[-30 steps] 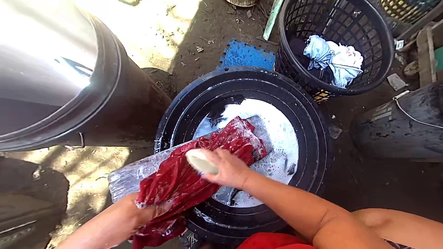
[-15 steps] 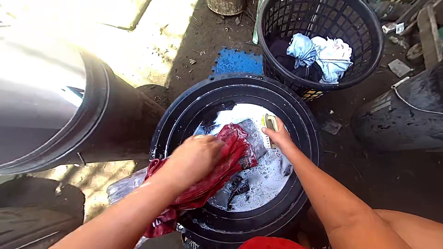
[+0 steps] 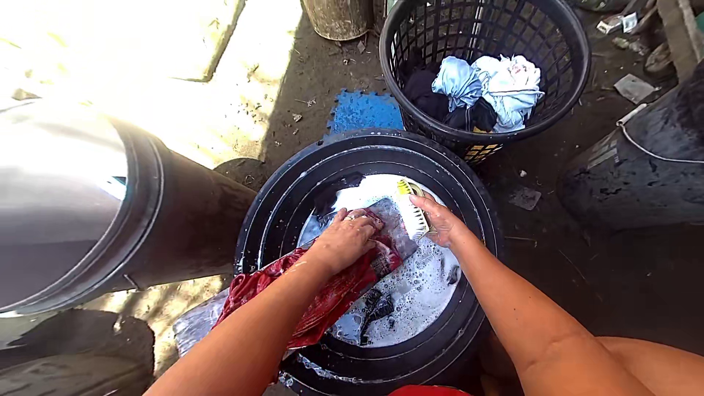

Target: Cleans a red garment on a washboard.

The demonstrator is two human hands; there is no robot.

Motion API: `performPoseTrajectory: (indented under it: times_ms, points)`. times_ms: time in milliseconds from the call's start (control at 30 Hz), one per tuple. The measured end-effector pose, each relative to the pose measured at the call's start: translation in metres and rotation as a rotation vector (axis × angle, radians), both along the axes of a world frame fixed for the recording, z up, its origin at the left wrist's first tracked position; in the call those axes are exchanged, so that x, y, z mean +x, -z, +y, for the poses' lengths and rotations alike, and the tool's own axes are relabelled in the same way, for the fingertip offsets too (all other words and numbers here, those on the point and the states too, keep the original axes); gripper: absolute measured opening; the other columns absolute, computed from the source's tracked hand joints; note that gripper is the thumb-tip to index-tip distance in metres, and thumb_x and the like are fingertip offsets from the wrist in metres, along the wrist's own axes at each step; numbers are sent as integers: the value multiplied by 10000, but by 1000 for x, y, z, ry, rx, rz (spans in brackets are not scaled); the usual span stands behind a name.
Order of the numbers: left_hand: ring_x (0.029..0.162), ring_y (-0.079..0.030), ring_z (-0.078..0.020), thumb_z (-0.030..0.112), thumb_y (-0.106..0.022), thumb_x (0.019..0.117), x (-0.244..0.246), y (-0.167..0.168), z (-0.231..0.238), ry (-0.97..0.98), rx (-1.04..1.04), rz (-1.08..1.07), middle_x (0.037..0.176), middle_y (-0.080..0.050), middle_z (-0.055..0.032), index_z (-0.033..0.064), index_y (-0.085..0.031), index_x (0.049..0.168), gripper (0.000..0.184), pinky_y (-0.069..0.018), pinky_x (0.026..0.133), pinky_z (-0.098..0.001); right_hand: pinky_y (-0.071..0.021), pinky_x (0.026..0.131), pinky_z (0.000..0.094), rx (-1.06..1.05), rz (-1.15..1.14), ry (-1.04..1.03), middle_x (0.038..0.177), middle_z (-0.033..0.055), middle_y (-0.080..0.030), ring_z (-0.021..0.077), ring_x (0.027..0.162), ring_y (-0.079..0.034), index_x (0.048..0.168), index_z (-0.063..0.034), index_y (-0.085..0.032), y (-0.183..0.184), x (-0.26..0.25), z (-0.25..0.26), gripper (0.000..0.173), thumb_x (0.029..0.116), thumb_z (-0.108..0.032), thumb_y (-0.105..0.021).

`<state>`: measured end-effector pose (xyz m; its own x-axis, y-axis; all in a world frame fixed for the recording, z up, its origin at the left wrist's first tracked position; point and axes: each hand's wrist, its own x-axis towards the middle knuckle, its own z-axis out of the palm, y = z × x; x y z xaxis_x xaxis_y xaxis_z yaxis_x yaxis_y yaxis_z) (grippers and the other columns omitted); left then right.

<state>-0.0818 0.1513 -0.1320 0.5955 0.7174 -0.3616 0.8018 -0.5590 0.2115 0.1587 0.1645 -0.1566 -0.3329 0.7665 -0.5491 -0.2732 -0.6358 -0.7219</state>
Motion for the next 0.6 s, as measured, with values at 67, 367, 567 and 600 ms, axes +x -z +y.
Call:
performPoseTrajectory:
  times_ms: [67, 367, 567, 600]
  points:
    - [1375, -499, -363, 216, -621, 1007, -12, -5, -10, 28, 36, 18, 1251, -676, -141, 34, -735, 1011, 215, -309, 1160, -648, -598, 757, 398, -16, 87, -17, 1134, 144, -633, 246, 867, -683, 1568, -211, -277, -4, -4, -2, 556, 1070, -350, -483]
    - [889, -690, -190, 195, -659, 977, -7, -111, -47, 110, -236, -343, 894, -714, -54, 81, -740, 906, 156, -565, 830, -444, -596, 752, 341, -189, 378, -91, 1011, 69, -695, 173, 870, -694, 1275, -135, -559, -22, -65, -25, 473, 1071, -509, -354]
    - [667, -572, 49, 312, -607, 993, 3, -273, -62, 164, -277, -586, 761, -617, 110, 175, -703, 872, 207, -476, 555, -114, -616, 719, 355, -82, 655, 302, 980, 78, -707, 195, 848, -717, 1245, -147, -546, -38, -90, -24, 378, 1072, -431, -365]
    - [651, -579, 44, 329, -605, 1001, 4, -298, -65, 154, -268, -586, 755, -628, 118, 193, -705, 878, 210, -476, 531, -118, -613, 723, 347, -54, 668, 310, 966, 63, -713, 180, 846, -716, 1224, -153, -557, -47, -87, -27, 382, 1072, -435, -350]
